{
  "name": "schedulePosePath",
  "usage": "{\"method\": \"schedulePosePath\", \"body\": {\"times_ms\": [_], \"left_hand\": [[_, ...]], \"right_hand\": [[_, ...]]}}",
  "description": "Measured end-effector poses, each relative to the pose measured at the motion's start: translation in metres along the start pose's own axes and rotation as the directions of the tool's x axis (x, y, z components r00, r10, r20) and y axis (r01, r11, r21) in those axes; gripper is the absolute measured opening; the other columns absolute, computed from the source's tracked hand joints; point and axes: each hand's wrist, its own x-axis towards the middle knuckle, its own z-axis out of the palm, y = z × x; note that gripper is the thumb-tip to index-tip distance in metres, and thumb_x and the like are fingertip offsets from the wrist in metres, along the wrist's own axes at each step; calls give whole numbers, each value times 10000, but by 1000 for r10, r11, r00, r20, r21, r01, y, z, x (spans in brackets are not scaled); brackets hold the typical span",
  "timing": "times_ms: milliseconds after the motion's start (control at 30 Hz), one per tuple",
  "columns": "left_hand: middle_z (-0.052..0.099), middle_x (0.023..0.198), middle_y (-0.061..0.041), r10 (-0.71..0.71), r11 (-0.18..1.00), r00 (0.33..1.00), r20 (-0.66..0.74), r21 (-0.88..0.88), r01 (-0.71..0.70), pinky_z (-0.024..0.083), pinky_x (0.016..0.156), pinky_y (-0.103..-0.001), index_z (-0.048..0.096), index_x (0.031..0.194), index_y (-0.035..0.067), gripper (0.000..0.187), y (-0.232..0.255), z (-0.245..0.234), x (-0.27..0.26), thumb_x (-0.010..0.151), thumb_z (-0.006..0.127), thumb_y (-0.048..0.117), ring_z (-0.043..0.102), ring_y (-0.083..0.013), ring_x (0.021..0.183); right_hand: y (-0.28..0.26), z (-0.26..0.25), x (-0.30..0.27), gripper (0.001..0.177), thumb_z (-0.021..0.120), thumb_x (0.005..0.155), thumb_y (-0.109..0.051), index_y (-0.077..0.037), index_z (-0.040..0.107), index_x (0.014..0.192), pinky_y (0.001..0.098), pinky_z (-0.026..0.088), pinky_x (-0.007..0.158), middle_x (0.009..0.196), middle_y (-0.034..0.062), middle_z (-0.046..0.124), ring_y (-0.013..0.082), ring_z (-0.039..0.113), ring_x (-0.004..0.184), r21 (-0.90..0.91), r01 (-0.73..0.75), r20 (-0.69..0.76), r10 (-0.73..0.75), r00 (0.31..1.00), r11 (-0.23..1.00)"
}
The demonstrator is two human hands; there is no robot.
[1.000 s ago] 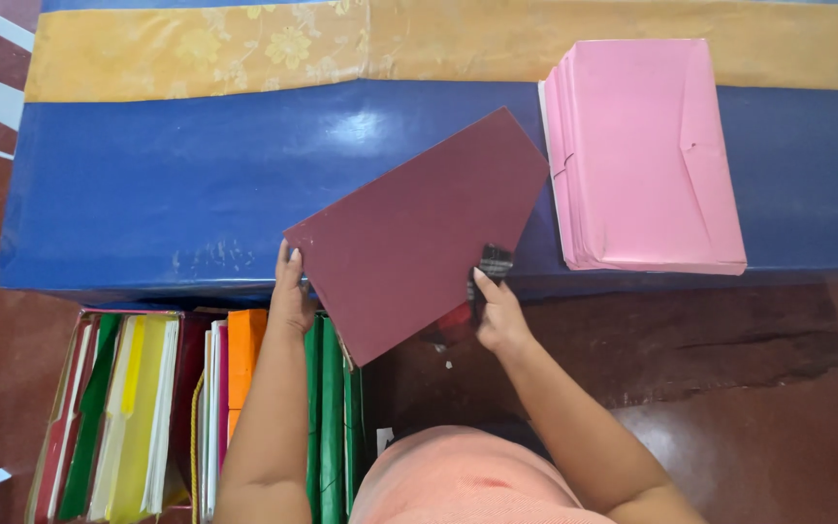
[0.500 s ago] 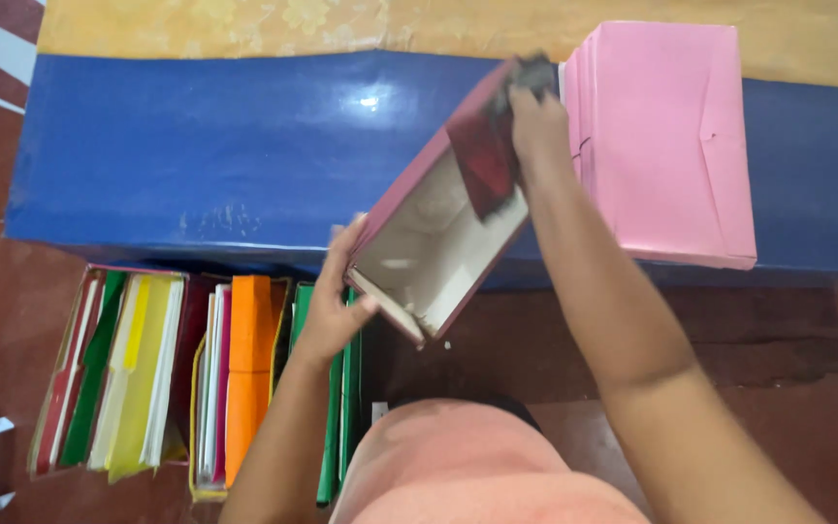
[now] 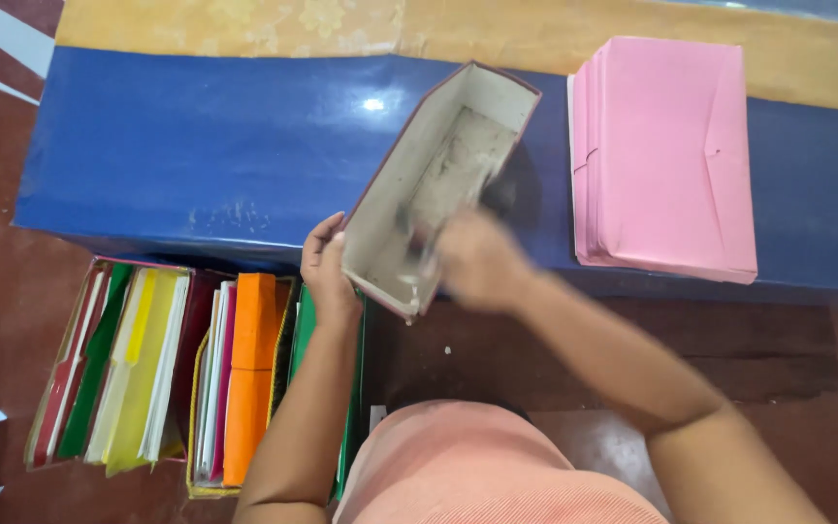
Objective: Wipe down folders and a file storage box with a cloth to remove dust.
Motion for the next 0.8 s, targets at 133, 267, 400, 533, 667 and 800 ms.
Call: {"method": "schedulePosePath", "body": {"times_ms": [133, 267, 400, 533, 667, 800], "left_hand": [[755, 971, -118, -12, 998, 997, -74, 66, 17, 595, 693, -278, 735, 1092, 53, 224, 31, 24, -11, 928, 586, 88, 694, -133, 774], [749, 846, -76, 29, 971, 995, -90, 240, -7, 568, 606, -236, 778, 989, 85, 159, 33, 26, -7, 914, 638, 84, 657, -89, 688], [755, 851, -69, 16, 941, 999, -52, 339, 3, 594, 637, -252, 791, 1021, 96, 192, 38, 31, -7, 842, 737, 54, 683, -100, 706], [764, 1003, -159, -5, 941, 1000, 31, 337, -5, 597, 765, -318, 766, 1125, 62, 307, 44, 19, 5, 834, 699, -10, 705, -167, 872], [769, 961, -139, -31, 924, 992, 126, 382, -20, 593, 756, -307, 784, 1082, 61, 285, 43, 11, 26, 827, 678, -13, 696, -153, 843], [784, 949, -64, -78, 881, 952, 295, 467, -73, 585, 815, -304, 810, 1045, 157, 324, 56, 23, 26, 806, 678, -18, 725, -120, 871]], "right_hand": [[-59, 11, -12, 411, 435, 1004, -441, -105, 506, 779, 520, 449, 779, 782, 122, 493, 349, 540, 755, 123, 88, -40, -84, 996, 989], [-32, 25, -31, 477, 429, 1035, -493, -83, 615, 878, 510, 467, 920, 865, 107, 560, 315, 595, 859, 70, 134, -24, -133, 991, 989], [23, -26, 10, 213, 543, 1012, -156, -86, 621, 827, 422, 418, 688, 742, 77, 522, 252, 441, 664, 40, 58, -10, -58, 998, 998], [153, -15, -41, 153, 579, 907, -37, 85, 602, 998, 549, 414, 885, 863, 269, 513, 493, 538, 837, -284, -40, -76, 19, 997, 958], [154, -39, -47, 407, 556, 1097, -297, 17, 599, 841, 587, 445, 908, 866, 290, 615, 515, 597, 953, -2, -536, 145, 530, 835, 844], [77, -64, -26, 389, 571, 902, -322, 26, 742, 931, 621, 492, 905, 950, 310, 738, 537, 679, 987, -336, -682, 502, 736, 454, 650]]}}
